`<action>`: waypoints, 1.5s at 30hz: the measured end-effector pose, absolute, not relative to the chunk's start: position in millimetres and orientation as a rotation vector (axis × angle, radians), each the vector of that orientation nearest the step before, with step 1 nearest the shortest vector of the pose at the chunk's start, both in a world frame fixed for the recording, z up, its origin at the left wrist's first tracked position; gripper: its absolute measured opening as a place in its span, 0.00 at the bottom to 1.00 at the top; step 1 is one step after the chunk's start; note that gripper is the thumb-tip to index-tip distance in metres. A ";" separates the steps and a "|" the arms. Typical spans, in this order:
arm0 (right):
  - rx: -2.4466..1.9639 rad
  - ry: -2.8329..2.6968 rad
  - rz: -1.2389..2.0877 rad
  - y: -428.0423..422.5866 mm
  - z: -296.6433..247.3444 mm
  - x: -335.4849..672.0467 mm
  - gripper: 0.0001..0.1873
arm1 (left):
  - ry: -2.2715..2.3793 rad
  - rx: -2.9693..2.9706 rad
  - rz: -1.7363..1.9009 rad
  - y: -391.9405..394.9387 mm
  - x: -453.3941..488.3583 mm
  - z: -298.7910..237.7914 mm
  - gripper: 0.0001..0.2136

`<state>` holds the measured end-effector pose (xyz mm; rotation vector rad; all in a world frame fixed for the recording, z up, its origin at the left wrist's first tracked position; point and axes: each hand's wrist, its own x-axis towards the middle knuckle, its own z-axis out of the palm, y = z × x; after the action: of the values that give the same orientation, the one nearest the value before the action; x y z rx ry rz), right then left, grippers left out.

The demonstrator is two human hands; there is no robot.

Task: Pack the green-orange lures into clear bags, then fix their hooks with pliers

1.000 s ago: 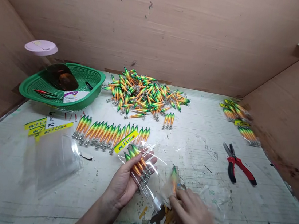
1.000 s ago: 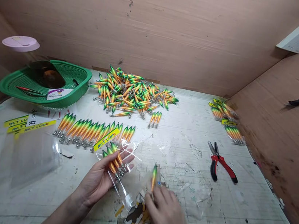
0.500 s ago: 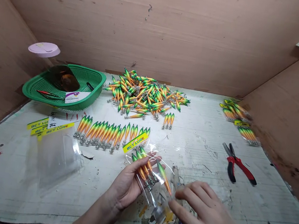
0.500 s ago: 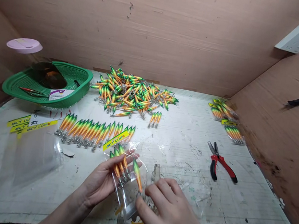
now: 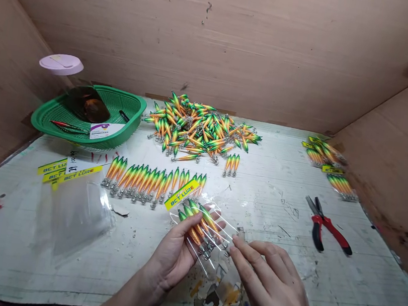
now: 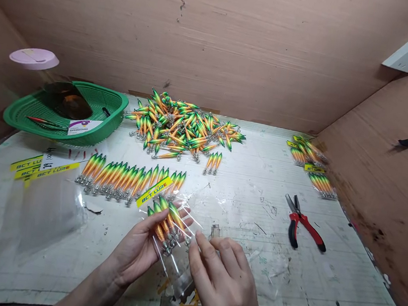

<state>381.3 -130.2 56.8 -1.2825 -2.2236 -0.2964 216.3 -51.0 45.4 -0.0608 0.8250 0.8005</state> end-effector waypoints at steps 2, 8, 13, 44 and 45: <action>-1.287 -2.189 -0.296 -127.8 59.5 380.5 0.16 | 0.834 -0.054 0.783 -51.5 216.7 45.9 0.13; -1.353 -2.040 -0.279 -118.6 69.5 374.2 0.10 | 0.841 -0.048 0.795 -52.7 217.2 52.0 0.14; -1.329 -2.022 -0.188 -117.1 72.2 371.2 0.07 | 0.841 -0.017 0.814 -53.7 217.2 51.2 0.14; -1.261 -1.952 0.025 -117.1 72.5 383.1 0.11 | 0.816 -0.062 0.788 -58.4 218.9 45.1 0.17; -1.277 -1.911 0.043 -109.3 73.1 392.7 0.11 | 0.820 -0.067 0.788 -57.6 217.7 44.6 0.17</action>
<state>392.7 -109.3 73.1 -1.2766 -1.9107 0.0427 217.7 -57.6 44.6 -0.0674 0.8196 0.7882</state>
